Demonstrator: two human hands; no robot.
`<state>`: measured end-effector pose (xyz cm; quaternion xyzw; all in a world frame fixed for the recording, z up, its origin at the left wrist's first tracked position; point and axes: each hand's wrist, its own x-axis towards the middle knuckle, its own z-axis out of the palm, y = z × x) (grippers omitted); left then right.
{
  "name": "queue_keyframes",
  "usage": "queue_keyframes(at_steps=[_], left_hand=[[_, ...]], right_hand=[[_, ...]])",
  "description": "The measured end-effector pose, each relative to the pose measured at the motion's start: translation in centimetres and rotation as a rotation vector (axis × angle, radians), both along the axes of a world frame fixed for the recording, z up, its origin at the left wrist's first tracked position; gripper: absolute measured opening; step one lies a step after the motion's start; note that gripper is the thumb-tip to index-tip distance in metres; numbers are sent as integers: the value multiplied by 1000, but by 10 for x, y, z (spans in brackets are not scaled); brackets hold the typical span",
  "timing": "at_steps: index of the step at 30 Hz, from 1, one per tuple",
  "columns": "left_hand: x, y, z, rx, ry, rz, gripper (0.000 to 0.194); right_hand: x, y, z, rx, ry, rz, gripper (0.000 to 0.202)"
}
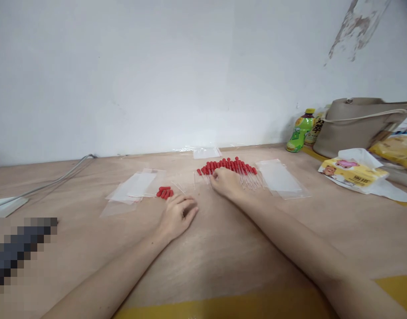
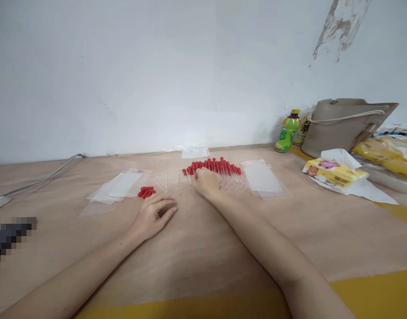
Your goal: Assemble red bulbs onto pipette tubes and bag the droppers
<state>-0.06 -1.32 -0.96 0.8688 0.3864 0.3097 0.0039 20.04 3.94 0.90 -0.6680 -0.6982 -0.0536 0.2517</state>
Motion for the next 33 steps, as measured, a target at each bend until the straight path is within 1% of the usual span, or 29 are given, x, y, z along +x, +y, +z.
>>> queue_keyframes(at_steps=[3, 4, 6, 8, 10, 13, 16, 18, 20, 21, 23, 25, 26, 28, 30, 31, 33], left_hand=[[-12, 9, 3, 162, -19, 333, 16], [-18, 14, 4, 190, -29, 431, 17], [-32, 23, 6, 212, -56, 585, 23], [-46, 33, 6, 211, -94, 679, 29], [-59, 43, 4, 211, -129, 696, 31], [-70, 55, -2, 242, -146, 653, 29], [-72, 60, -5, 248, -132, 616, 24], [-71, 60, -4, 225, -152, 605, 22], [-68, 55, 0, 212, -203, 588, 21], [-66, 52, 2, 212, -228, 561, 20], [-59, 43, 7, 209, -257, 452, 18], [-48, 32, 9, 170, -249, 295, 15], [-41, 26, 10, 135, -236, 215, 14], [-26, 12, 10, 57, -213, 73, 14], [-12, 1, 9, -25, -168, -30, 14], [-7, -3, 9, -61, -143, -65, 14], [-1, -8, 8, -122, -101, -91, 15]], right_hand=[[-35, 2, -2, -75, -22, 21, 30], [-44, 5, -1, -103, -14, 9, 31], [-57, 13, 0, -144, 6, -19, 32], [-65, 23, 2, -170, 23, -44, 33], [-71, 31, 1, -204, 40, -65, 31], [-78, 38, -1, -250, 52, -82, 26], [-81, 38, -2, -266, 47, -80, 23], [-80, 33, -2, -237, 40, -68, 23], [-73, 23, -2, -171, 35, -59, 27], [-67, 17, -3, -119, 31, -52, 29], [-51, 2, -8, 1, 25, -21, 30], [-28, -15, -16, 204, 45, 89, 26], [-15, -24, -21, 249, 72, 150, 22], [9, -42, -30, 295, 126, 258, 20], [30, -59, -35, 318, 139, 371, 18], [37, -65, -36, 310, 147, 411, 17], [46, -75, -37, 305, 157, 473, 17]])
